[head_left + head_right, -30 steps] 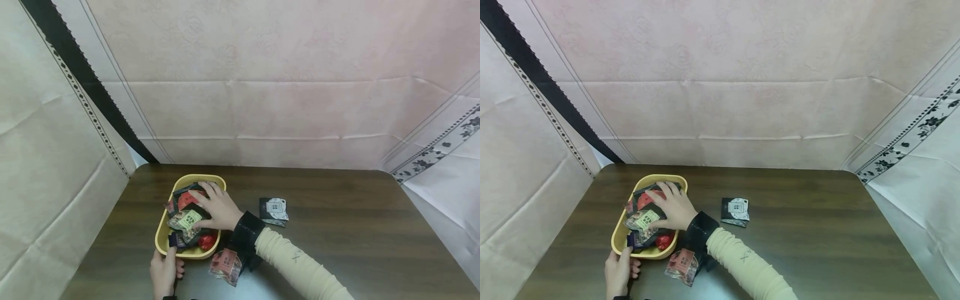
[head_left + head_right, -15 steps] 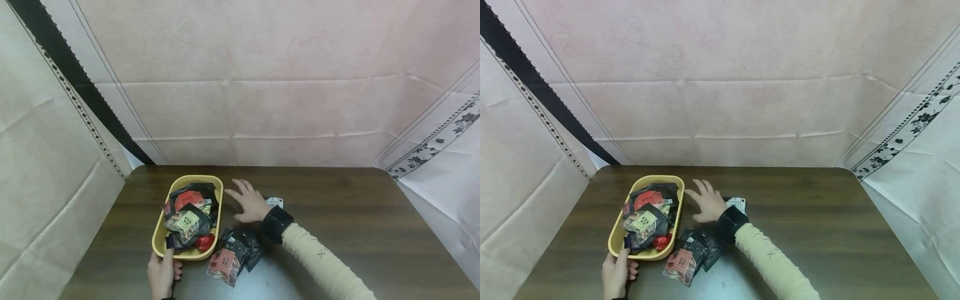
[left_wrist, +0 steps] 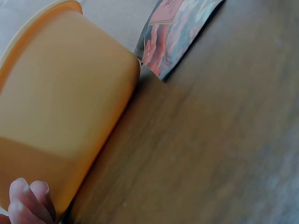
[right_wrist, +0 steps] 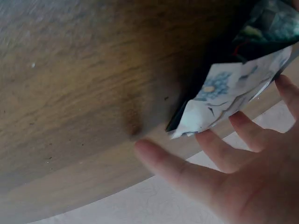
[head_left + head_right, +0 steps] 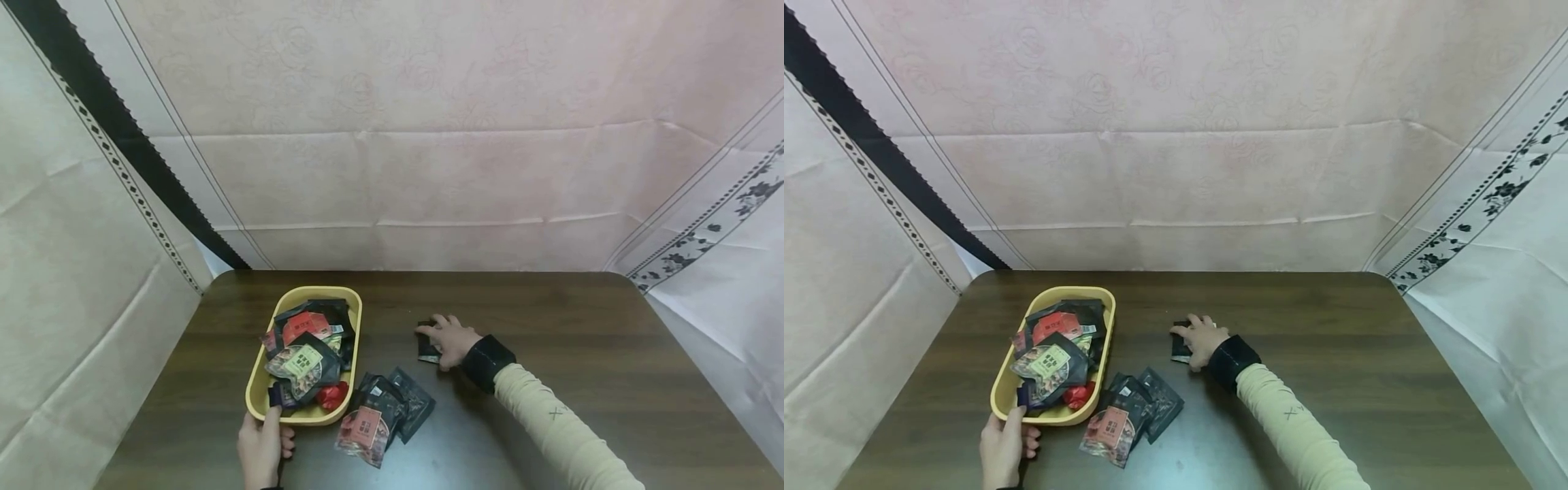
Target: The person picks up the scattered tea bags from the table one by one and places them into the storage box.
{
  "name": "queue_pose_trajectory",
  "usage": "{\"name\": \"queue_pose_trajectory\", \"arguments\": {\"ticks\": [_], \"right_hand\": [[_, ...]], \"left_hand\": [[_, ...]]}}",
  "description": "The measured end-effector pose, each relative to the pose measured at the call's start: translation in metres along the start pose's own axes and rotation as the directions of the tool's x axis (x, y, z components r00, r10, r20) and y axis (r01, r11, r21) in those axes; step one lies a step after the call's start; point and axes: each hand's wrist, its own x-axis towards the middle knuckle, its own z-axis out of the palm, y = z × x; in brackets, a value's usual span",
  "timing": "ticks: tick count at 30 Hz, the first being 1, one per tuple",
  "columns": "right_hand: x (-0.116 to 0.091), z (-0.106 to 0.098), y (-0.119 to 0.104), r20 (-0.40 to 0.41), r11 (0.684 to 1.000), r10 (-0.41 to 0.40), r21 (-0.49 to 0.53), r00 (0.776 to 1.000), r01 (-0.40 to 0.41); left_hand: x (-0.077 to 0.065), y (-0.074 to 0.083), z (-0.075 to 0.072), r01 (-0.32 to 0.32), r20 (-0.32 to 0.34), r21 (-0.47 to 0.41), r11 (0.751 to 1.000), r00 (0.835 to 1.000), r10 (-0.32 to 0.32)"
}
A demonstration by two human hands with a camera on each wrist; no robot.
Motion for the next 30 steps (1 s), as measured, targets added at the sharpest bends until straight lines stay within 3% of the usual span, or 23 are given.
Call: {"name": "queue_pose_trajectory", "arguments": {"ticks": [5,12,18,23,30], "right_hand": [[-0.002,-0.003,0.001,-0.061,0.999,-0.009,-0.044,0.998,0.006],[-0.005,-0.003,0.002,-0.151,0.998,-0.065,-0.025,0.986,0.061],[0.003,0.001,0.005,-0.129,0.998,-0.050,0.033,0.990,0.055],[0.011,0.002,0.005,-0.124,0.989,-0.095,0.097,0.988,0.107],[0.004,-0.004,0.002,-0.077,0.980,-0.133,0.140,0.988,0.143]], "left_hand": [[0.000,-0.002,0.002,-0.003,0.003,-0.001,1.000,1.000,0.003],[0.000,-0.003,0.003,-0.018,0.000,-0.018,1.000,1.000,0.018],[0.000,-0.003,0.001,-0.030,-0.004,-0.009,0.999,1.000,0.030],[0.000,-0.002,0.000,-0.037,-0.002,-0.011,0.999,0.999,0.037],[0.000,-0.001,-0.001,-0.015,0.004,-0.004,1.000,1.000,0.015]]}}
